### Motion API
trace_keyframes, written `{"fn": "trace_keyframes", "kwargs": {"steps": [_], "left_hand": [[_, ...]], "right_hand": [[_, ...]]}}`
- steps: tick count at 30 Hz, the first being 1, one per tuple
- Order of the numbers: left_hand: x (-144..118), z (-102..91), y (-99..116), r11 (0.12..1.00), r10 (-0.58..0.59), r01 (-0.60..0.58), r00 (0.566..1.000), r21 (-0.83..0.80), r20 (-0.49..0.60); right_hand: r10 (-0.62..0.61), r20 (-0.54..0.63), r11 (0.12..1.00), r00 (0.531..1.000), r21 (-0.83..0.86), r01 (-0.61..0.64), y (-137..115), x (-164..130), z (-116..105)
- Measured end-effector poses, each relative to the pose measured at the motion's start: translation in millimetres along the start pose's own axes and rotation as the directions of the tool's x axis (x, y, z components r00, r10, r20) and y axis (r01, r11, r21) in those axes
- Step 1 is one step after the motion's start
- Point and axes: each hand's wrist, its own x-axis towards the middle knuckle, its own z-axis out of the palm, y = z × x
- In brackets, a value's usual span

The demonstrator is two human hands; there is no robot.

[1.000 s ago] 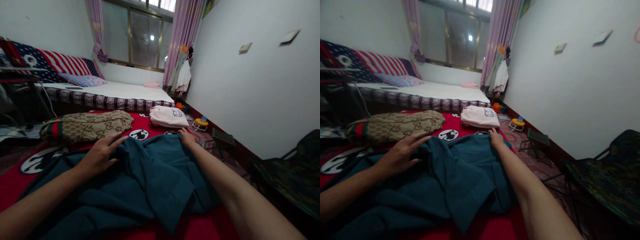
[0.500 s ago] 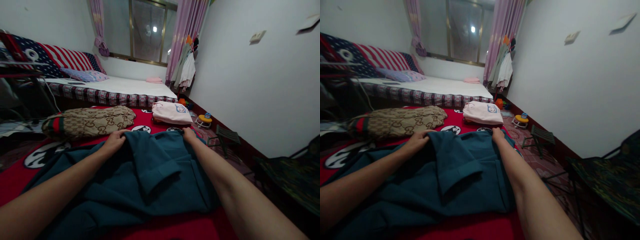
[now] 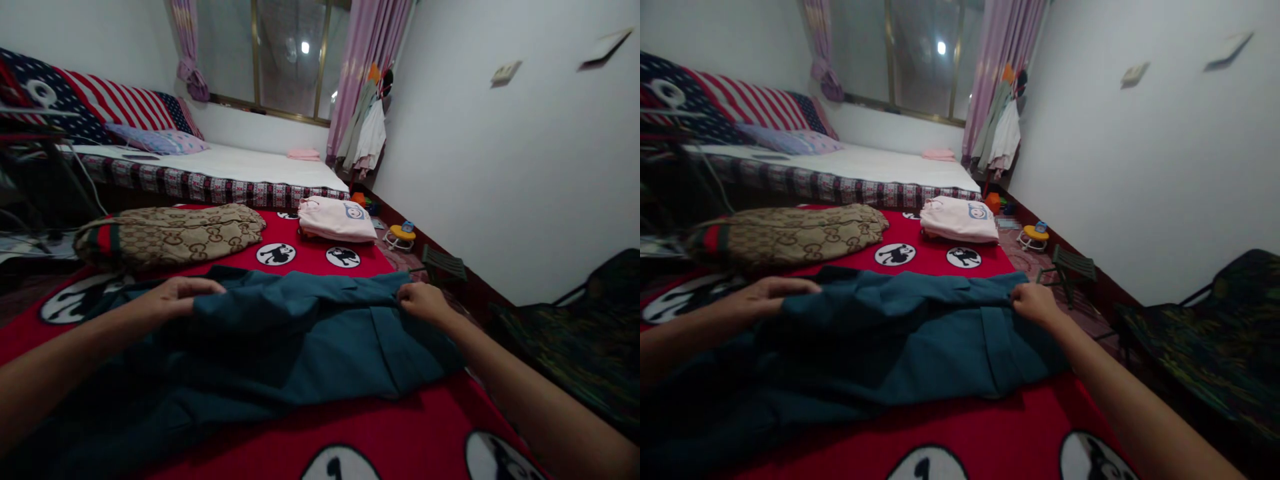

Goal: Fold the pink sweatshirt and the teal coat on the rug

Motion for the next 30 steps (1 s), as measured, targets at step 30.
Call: {"fn": "trace_keyframes", "kwargs": {"steps": [30], "left_hand": [[68, 86.3, 3, 0.68, 0.365, -0.368, 0.92, 0.634, 0.143]], "right_hand": [[-0.017, -0.347, 0.884, 0.938, 0.432, 0.176, -56, 7, 14]]}}
